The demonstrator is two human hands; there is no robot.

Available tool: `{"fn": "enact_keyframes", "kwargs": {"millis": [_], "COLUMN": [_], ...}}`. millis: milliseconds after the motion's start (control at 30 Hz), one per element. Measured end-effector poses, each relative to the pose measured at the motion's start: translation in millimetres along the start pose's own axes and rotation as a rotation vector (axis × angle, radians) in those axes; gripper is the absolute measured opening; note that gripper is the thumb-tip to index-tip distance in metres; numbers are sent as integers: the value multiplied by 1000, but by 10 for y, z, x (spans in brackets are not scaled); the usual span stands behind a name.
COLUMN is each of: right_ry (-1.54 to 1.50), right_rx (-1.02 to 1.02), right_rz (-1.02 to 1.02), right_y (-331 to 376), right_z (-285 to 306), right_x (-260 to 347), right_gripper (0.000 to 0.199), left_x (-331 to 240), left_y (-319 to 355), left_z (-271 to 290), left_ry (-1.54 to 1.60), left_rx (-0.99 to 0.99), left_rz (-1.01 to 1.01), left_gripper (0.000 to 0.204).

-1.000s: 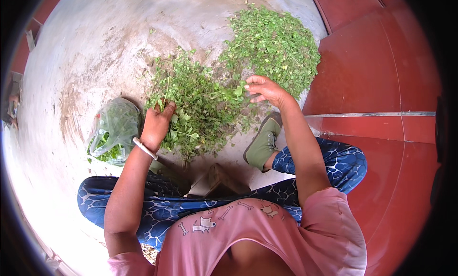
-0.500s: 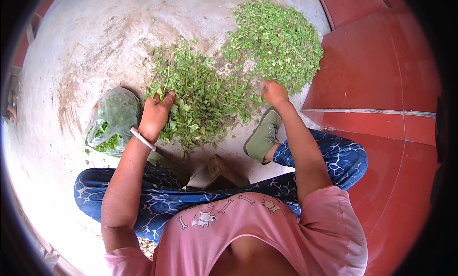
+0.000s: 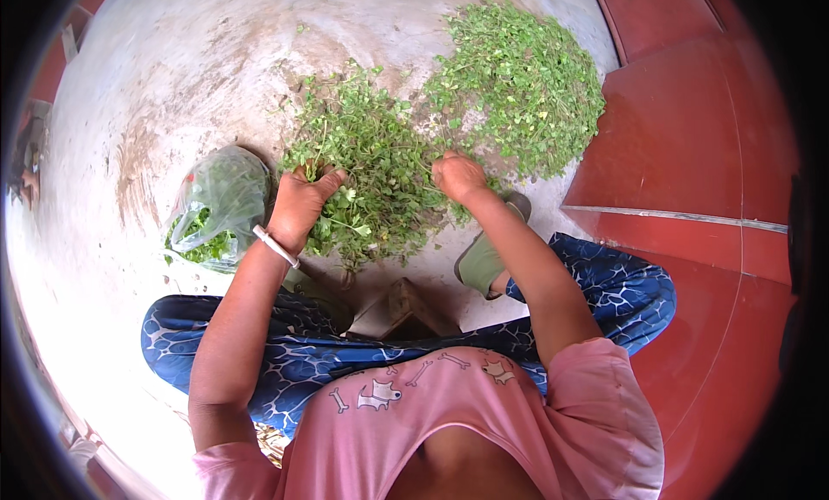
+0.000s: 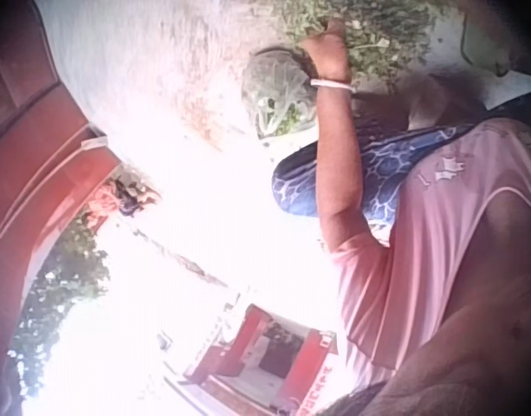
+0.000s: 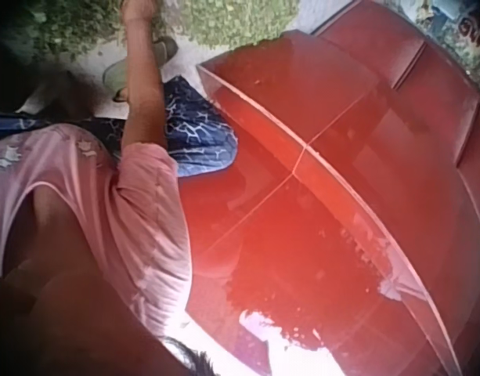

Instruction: The person sits on the floor and repeatedly picks up leafy green stems, removes the leaves by hand, and places the leaves into a growing pile while discarding the stems. The person continues this process for the duration of the clip.

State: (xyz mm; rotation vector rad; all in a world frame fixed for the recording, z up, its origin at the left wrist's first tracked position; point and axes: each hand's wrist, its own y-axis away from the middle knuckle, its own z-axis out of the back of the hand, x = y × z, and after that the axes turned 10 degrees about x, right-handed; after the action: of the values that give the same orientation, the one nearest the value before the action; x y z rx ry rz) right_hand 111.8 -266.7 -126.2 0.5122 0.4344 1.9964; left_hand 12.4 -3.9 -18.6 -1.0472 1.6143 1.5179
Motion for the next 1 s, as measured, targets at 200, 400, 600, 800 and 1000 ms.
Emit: {"fn": "enact_keyframes", "kwargs": {"millis": [200,400,600,800,1000], "right_ry": [-816,-893,-744,-644,-445], "right_rx": [120,223,263,-65,-181], "right_rz": [285,519,555,98,-427], "right_y": [106,330,454,-74,-397], "right_z": [578,730,695,262,10], "right_x": [176,698,965,379,-257], "right_gripper": [19,14,22,20,24], "left_x": [-50,-146,-134,-69,-166], "left_y": [30,39,102,138,166], "left_z": [-22,-50,-60,-47,-26], "left_ry": [217,312,322,6,-29], "left_rx": [56,138,143,38,70], "left_rz": [100,167,148,-22,-20], "left_gripper": [13,33,15,25,29]}}
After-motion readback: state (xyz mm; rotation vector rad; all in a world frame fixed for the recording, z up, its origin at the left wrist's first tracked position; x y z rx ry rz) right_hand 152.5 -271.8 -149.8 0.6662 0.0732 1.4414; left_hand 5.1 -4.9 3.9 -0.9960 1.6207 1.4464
